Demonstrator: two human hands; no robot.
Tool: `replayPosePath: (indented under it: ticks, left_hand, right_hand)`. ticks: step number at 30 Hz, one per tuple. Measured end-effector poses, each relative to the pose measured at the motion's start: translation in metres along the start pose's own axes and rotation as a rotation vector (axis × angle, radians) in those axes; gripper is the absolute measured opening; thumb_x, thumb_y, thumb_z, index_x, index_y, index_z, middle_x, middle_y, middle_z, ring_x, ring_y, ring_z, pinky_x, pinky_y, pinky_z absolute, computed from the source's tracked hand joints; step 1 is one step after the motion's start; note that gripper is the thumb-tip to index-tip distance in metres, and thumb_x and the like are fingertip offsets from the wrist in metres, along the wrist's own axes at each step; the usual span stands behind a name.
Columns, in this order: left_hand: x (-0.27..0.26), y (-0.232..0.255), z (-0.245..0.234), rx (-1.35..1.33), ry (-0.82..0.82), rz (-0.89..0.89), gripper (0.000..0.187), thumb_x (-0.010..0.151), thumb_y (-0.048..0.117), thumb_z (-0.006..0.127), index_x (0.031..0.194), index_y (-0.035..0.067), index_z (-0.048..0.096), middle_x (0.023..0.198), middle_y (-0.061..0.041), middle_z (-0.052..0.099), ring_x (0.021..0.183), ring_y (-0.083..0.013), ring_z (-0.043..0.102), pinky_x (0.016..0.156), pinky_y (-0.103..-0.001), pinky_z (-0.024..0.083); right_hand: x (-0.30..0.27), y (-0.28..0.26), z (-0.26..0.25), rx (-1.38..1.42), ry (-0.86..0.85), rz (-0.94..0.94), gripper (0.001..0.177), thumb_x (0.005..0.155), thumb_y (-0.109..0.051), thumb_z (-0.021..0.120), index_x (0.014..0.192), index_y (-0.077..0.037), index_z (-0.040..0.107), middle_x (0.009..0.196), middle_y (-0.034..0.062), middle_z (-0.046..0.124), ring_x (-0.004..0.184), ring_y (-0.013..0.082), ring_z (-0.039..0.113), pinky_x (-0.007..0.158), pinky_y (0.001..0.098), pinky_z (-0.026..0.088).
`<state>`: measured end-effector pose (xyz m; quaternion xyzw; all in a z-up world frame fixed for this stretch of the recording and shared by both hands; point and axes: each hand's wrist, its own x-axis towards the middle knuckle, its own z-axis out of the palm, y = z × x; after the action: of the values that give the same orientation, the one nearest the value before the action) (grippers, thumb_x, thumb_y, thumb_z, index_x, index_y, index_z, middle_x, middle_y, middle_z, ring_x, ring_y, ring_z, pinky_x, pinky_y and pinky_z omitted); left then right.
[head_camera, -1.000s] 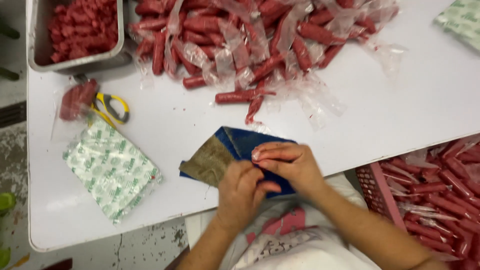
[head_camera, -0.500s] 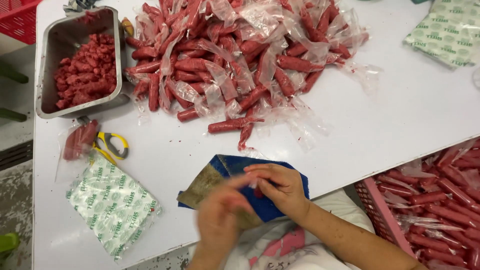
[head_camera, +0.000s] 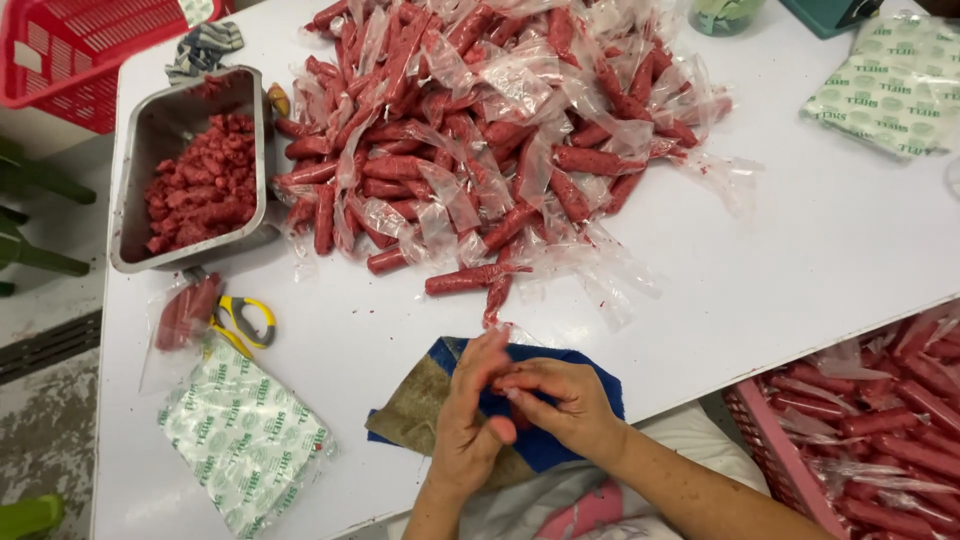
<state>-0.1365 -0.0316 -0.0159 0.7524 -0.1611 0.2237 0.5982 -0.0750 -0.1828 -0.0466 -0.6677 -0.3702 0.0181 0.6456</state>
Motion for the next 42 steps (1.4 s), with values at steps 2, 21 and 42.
replayPosePath:
  ticks: [2,21,42]
  left_hand:
    - [-0.001,-0.006,0.002,-0.007,-0.05,0.02,0.065,0.106,0.056,0.048,0.153,0.012,0.039,0.163,-0.017,0.034,0.156,-0.0354,0.028,0.13,-0.053,0.021]
    - [0.132,-0.112,0.009,1.113,-0.388,0.136,0.039,0.089,0.033,0.067,0.127,0.023,0.067,0.111,-0.005,0.069,0.1,-0.0276,0.059,0.079,-0.045,0.042]
    - [0.091,0.012,0.051,-0.623,0.229,-0.316,0.023,0.099,0.023,0.064,0.081,0.009,0.064,0.052,-0.005,0.05,0.04,-0.0176,0.055,0.038,-0.031,0.052]
  right_hand:
    - [0.001,0.003,0.0,-0.001,0.014,-0.017,0.016,0.096,-0.016,0.065,0.104,-0.006,0.075,0.104,0.0073,0.078,0.098,0.0226,0.075,0.09,0.0306,0.06]
    - [-0.135,-0.035,-0.251,-0.958,-0.5,0.688,0.042,0.083,-0.046,0.064,0.123,-0.037,0.073,0.126,-0.0166,0.077,0.118,0.005,0.07,0.106,0.0274,0.051]
    - [0.019,-0.039,-0.057,0.106,-0.053,0.007,0.02,0.092,0.0,0.049,0.083,0.001,0.067,0.077,0.0122,0.059,0.063,0.0219,0.056,0.06,0.0364,0.053]
